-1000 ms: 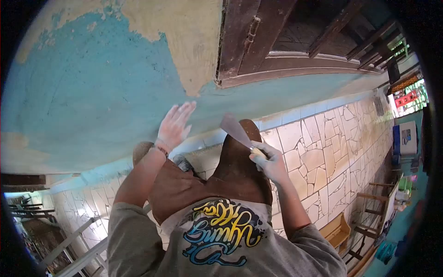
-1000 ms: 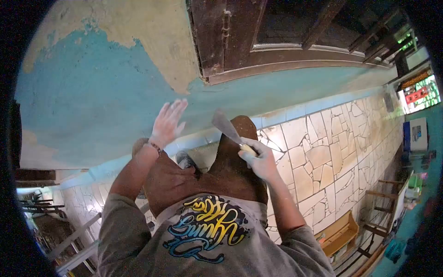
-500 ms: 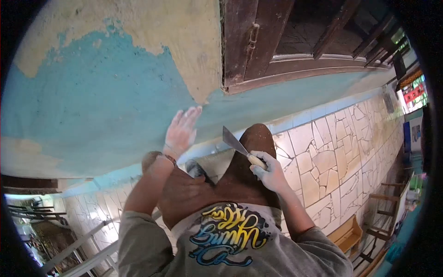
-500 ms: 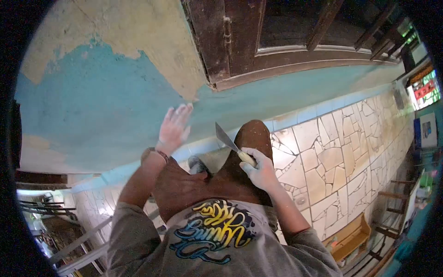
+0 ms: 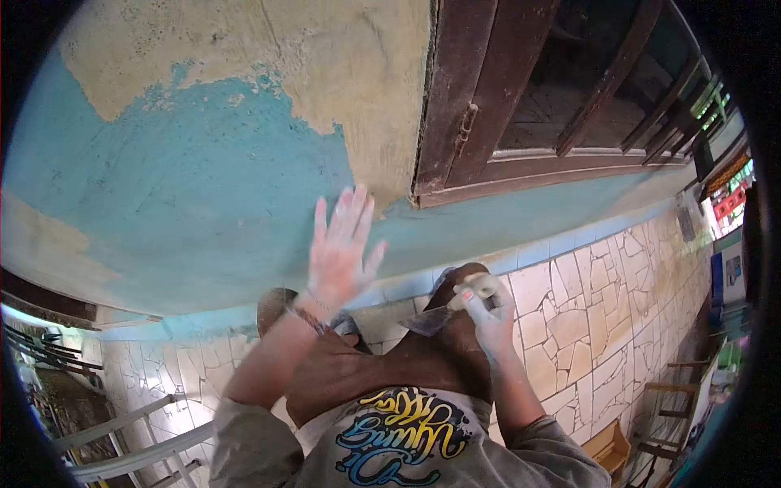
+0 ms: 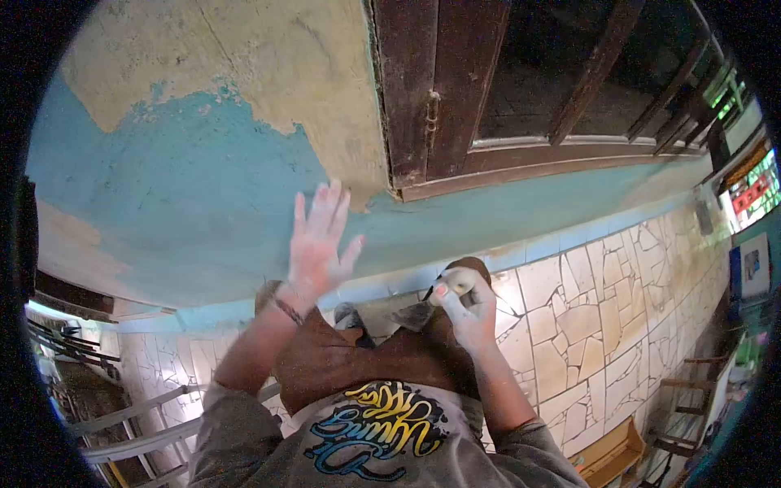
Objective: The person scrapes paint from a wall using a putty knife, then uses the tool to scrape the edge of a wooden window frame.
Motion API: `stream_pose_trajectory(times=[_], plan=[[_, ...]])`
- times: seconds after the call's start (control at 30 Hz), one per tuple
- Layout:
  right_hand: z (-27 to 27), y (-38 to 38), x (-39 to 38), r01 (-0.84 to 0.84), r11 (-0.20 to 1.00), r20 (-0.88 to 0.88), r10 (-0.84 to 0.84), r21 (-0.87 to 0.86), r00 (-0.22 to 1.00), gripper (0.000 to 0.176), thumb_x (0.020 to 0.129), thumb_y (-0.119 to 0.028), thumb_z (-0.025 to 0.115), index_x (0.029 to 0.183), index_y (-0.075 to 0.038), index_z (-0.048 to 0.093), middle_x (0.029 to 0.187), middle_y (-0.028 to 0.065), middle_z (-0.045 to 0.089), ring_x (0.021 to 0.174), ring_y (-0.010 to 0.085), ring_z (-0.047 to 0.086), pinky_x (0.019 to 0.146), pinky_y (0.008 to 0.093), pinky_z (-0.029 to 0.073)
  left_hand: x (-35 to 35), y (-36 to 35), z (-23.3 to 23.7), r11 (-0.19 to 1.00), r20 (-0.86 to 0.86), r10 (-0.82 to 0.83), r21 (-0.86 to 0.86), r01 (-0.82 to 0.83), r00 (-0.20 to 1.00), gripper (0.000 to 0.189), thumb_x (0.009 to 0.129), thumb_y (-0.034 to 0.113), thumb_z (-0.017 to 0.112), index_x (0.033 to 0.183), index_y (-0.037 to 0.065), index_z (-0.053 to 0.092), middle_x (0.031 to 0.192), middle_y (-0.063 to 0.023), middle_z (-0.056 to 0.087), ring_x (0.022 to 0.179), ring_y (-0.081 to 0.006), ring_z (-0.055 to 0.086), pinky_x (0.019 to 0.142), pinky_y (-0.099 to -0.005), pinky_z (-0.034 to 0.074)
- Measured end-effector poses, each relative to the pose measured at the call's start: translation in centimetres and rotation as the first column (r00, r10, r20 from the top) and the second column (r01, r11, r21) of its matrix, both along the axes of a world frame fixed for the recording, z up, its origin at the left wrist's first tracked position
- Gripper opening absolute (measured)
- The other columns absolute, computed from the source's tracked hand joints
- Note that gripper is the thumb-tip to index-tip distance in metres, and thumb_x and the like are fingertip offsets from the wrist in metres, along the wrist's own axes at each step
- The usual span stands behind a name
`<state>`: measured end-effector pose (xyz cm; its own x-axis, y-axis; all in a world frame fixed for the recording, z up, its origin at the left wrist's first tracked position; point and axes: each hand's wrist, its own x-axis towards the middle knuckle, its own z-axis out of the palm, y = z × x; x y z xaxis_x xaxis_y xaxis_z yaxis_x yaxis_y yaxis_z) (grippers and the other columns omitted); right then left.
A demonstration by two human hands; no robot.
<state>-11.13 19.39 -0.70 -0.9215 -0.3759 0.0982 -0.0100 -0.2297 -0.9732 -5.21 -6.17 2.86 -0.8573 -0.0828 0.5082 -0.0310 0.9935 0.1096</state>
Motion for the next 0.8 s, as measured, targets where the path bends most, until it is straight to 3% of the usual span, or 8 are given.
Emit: stream_pose_trajectory(times=[0.07,0.17,0.27,0.33,0.4,0.57,0.6,0.8], plan=[[0.4,-1.2,-1.9,0.029,0.988,-0.168,-0.055,-0.154,0.984,0.015,0.092,-0.012,0.065,0.098,-0.004,0.054,0.087,0.0093,0.059,0.078,0.0203,0.062,0.070,0.0304,0.053,1.4,3.0,-2.5,0.960,-0.163,0.011,0.277,0.035,0.987,0.063,0.085,0.018,0.065,0.140,-0.005,0.043,0.152,-0.0247,0.032,0.142,-0.0396,0.031,0.115,-0.0562,0.021],[7.8,-3.8,-3.3,-0.168,0.896,-0.061,0.156,-0.411,0.986,0.015,0.096,-0.017,0.060,0.101,-0.006,0.051,0.084,0.0101,0.057,0.071,0.0194,0.057,0.062,0.0307,0.049,2.2,8.1,-0.2,0.883,-0.310,-0.024,0.439,0.166,0.950,0.065,0.082,0.011,0.066,0.138,-0.009,0.041,0.149,-0.0326,0.030,0.140,-0.0473,0.029,0.114,-0.0559,0.024],[13.4,-6.6,-5.5,-0.408,0.740,-0.326,0.265,-0.535,0.908,0.030,0.101,-0.036,0.049,0.103,-0.006,0.049,0.078,0.0088,0.052,0.062,0.0172,0.049,0.053,0.0304,0.043,0.6,11.6,2.7,0.807,-0.455,-0.017,0.519,0.280,0.890,0.070,0.080,0.013,0.066,0.139,-0.012,0.038,0.149,-0.0377,0.025,0.139,-0.0547,0.024,0.114,-0.0565,0.023],[17.4,-8.4,-7.1,-0.711,0.522,-0.567,0.438,-0.471,0.698,0.049,0.101,-0.053,0.038,0.101,-0.006,0.054,0.079,0.0067,0.048,0.060,0.0156,0.041,0.054,0.0294,0.038,-1.5,11.9,4.1,0.814,-0.481,-0.027,0.499,0.298,0.876,0.084,0.079,0.017,0.069,0.146,-0.010,0.025,0.151,-0.0410,0.012,0.140,-0.0588,0.013,0.114,-0.0608,0.018],[21.4,-10.1,-7.7,-0.826,0.476,-0.689,0.489,-0.303,0.535,0.063,0.098,-0.064,0.034,0.099,-0.005,0.055,0.078,0.0069,0.048,0.065,0.0161,0.044,0.055,0.0287,0.038,-3.6,11.2,5.9,0.819,-0.524,0.010,0.493,0.293,0.851,0.089,0.081,0.020,0.068,0.149,-0.009,0.018,0.151,-0.0423,0.006,0.141,-0.0585,0.007,0.113,-0.0623,0.015],[27.6,-11.5,-8.2,-0.844,0.533,-0.710,0.574,-0.053,0.407,0.073,0.089,-0.075,0.036,0.092,-0.006,0.061,0.076,0.0050,0.048,0.064,0.0158,0.043,0.053,0.0283,0.034,-6.8,9.4,9.2,0.803,-0.662,0.044,0.469,0.368,0.748,0.087,0.086,0.023,0.064,0.150,-0.008,0.014,0.149,-0.0451,-0.002,0.141,-0.0595,-0.001,0.113,-0.0624,0.013],[28.0,-11.9,-8.4,-0.844,0.536,-0.700,0.603,-0.001,0.383,0.073,0.089,-0.075,0.036,0.091,-0.007,0.061,0.075,0.0045,0.047,0.063,0.0156,0.043,0.052,0.0283,0.034,-7.2,9.6,10.1,0.787,-0.699,0.104,0.492,0.371,0.707,0.076,0.086,0.012,0.056,0.150,-0.006,0.019,0.149,-0.0443,0.009,0.139,-0.0606,0.012,0.114,-0.0612,0.019],[29.0,-13.0,-7.6,-0.798,0.595,-0.686,0.620,0.095,0.380,0.067,0.087,-0.073,0.037,0.084,-0.010,0.059,0.070,0.0028,0.044,0.061,0.0145,0.041,0.051,0.0294,0.031,-9.0,9.2,9.8,0.754,-0.744,0.118,0.498,0.428,0.658,0.076,0.086,0.009,0.059,0.149,-0.006,0.020,0.147,-0.0473,0.007,0.137,-0.0626,0.012,0.112,-0.0613,0.022]])
